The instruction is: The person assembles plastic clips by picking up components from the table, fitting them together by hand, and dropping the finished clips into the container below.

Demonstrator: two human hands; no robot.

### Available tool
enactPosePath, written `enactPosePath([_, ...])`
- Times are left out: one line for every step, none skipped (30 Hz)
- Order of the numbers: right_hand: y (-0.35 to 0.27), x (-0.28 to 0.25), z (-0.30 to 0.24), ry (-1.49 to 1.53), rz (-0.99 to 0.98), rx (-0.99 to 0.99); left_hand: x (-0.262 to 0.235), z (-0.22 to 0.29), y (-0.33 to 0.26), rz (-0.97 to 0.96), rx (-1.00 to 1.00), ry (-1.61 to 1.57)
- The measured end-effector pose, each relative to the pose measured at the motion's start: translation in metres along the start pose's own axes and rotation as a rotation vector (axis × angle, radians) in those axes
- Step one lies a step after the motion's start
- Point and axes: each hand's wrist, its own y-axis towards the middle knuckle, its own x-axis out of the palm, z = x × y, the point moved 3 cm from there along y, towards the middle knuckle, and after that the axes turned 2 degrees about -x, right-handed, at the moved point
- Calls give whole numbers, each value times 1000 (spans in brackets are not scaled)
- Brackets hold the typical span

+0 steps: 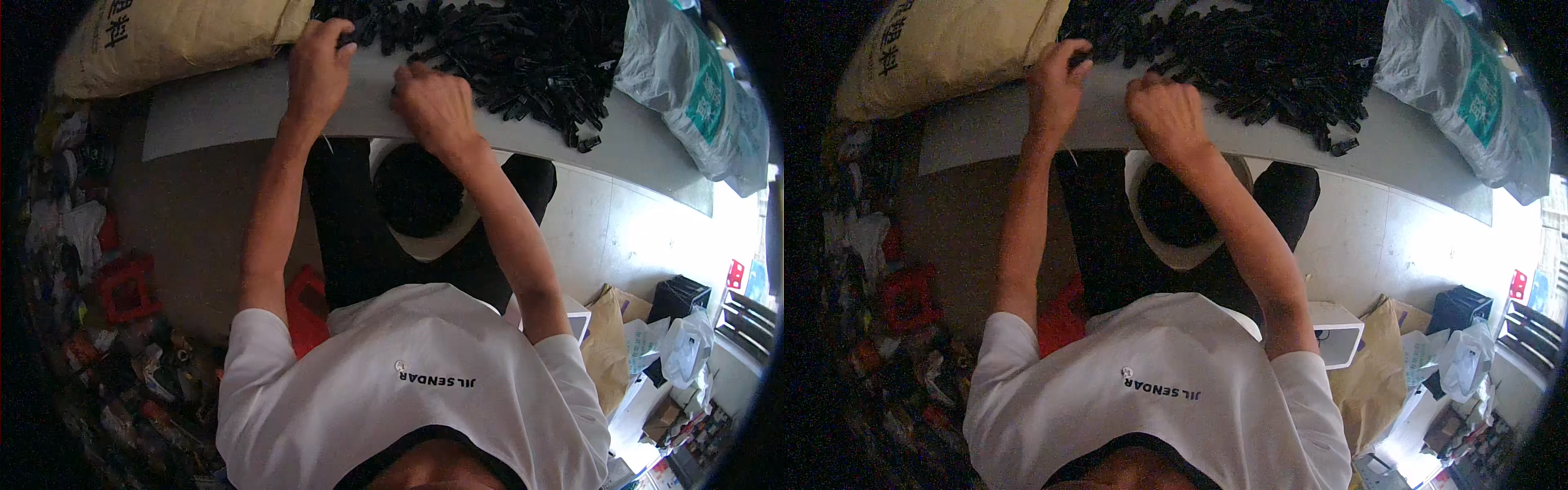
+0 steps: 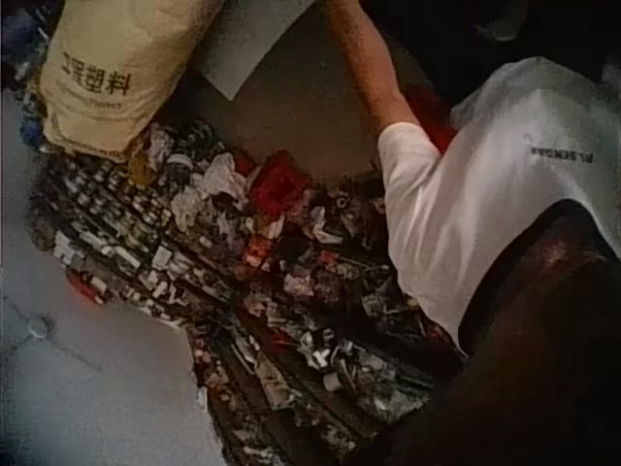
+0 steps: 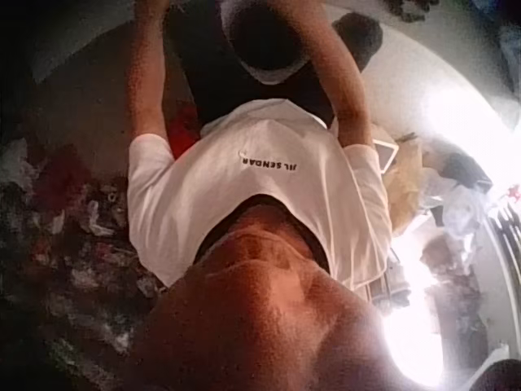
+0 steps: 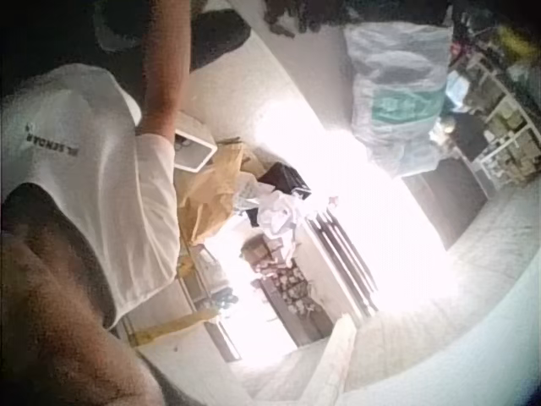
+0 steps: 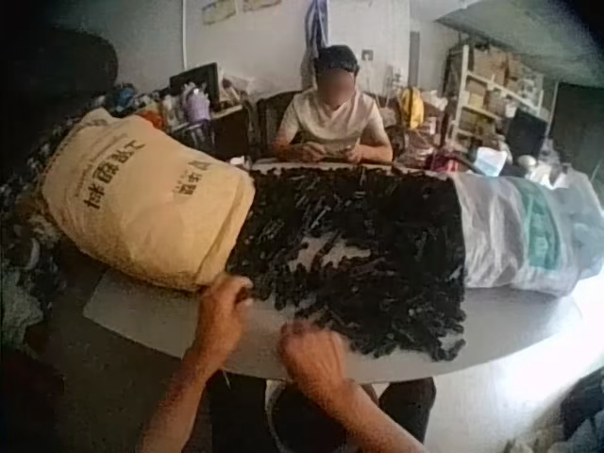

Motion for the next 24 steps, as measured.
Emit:
enactPosePath([4, 3, -2, -63, -33, -53, -9, -2, 0, -7, -100, -271])
enactPosePath([6, 6, -4, -128, -67, -104, -14, -3, -2, -16, -200, -543])
enactPosePath([7, 3, -4, -127, -68, -115, -18, -1, -6, -8, -206, -540])
enactPosePath([6, -1, 1, -72, -53, -72, -21, 0, -11, 38, -301, -675])
enactPosePath([5, -6, 6, -18, -39, -28, -22, 1, -16, 85, -396, -811])
enactPosePath([2, -12, 10, -19, -36, -34, -25, 3, -18, 92, -394, -810])
enactPosePath([-4, -20, 17, 145, 58, 23, -25, 4, -23, 121, -447, -872])
enactPosePath([-10, -26, 22, 309, 152, 82, -24, 5, -28, 149, -498, -936])
enactPosePath([-15, -28, 22, 310, 146, 81, -20, 7, -34, 149, -504, -936])
enactPosePath([-20, -30, 25, 610, 190, 192, -12, 12, -40, 92, -523, -1032])
enactPosePath([-27, -31, 26, 910, 232, 306, -5, 17, -45, 34, -542, -1129])
enactPosePath([-33, -36, 20, 1159, 224, 382, 1, 26, -48, -36, -604, -1221])
enactPosePath([-38, -37, 13, 1156, 222, 385, 4, 33, -51, -38, -606, -1225])
enactPosePath([-41, -35, 7, 1267, 223, 410, 8, 40, -53, -58, -620, -1321])
enactPosePath([-45, -33, 2, 1378, 224, 435, 11, 45, -56, -78, -633, -1417])
enactPosePath([-48, -31, -1, 1318, 215, 393, 13, 50, -57, -122, -606, -1458])
enactPosePath([-51, -28, 1, 1317, 213, 393, 13, 53, -58, -121, -608, -1459])
enactPosePath([-54, -26, 3, 1188, 195, 352, 11, 60, -57, -152, -611, -1509])
enactPosePath([-55, -26, 4, 1060, 177, 310, 8, 65, -57, -183, -613, -1558])
enactPosePath([-58, -27, 4, 1060, 177, 312, 4, 69, -58, -185, -613, -1558])
enactPosePath([-60, -31, 2, 1059, 191, 382, 0, 71, -59, -207, -594, -1495])
enactPosePath([-63, -34, 2, 1057, 204, 453, -3, 73, -61, -228, -574, -1431])
enactPosePath([-65, -34, 3, 1058, 205, 455, -5, 74, -64, -231, -574, -1430])
enactPosePath([-68, -36, 4, 931, 174, 383, -8, 76, -66, -207, -560, -1437])
